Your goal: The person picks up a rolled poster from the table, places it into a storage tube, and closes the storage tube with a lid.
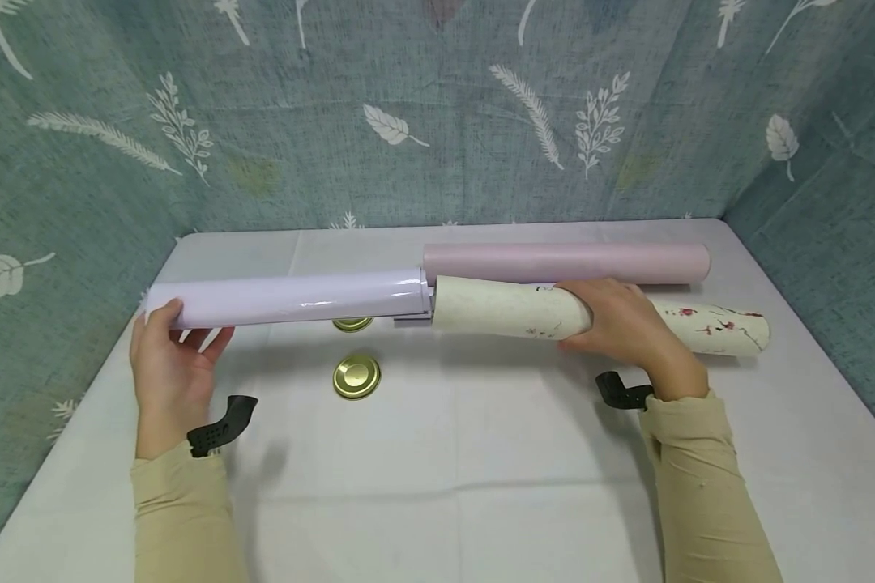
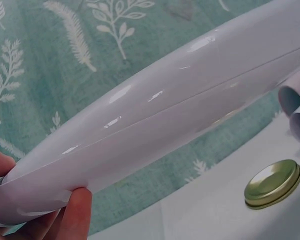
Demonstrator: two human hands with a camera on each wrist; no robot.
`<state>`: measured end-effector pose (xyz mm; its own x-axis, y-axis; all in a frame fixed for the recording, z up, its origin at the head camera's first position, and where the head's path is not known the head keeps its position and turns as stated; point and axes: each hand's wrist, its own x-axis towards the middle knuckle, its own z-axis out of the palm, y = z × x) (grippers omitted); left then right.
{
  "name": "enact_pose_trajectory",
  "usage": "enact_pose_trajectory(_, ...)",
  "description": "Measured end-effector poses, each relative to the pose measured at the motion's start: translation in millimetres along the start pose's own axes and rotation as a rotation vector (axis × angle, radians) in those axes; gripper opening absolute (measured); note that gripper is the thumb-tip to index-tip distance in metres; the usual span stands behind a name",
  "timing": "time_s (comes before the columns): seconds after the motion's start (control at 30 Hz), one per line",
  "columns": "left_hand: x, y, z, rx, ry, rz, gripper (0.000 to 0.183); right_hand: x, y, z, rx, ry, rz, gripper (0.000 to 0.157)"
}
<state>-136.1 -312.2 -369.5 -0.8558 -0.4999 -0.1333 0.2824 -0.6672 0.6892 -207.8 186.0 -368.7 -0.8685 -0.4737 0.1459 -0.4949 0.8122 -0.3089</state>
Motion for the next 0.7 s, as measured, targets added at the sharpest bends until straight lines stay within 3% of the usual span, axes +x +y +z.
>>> enact_pose_trajectory(0.7, -1.1, -3.9, -0.5, 0.117, -0.077, -0.036, 0.044, 1.0, -1.9, 0.6, 0.01, 0.032, -0.002, 0.075)
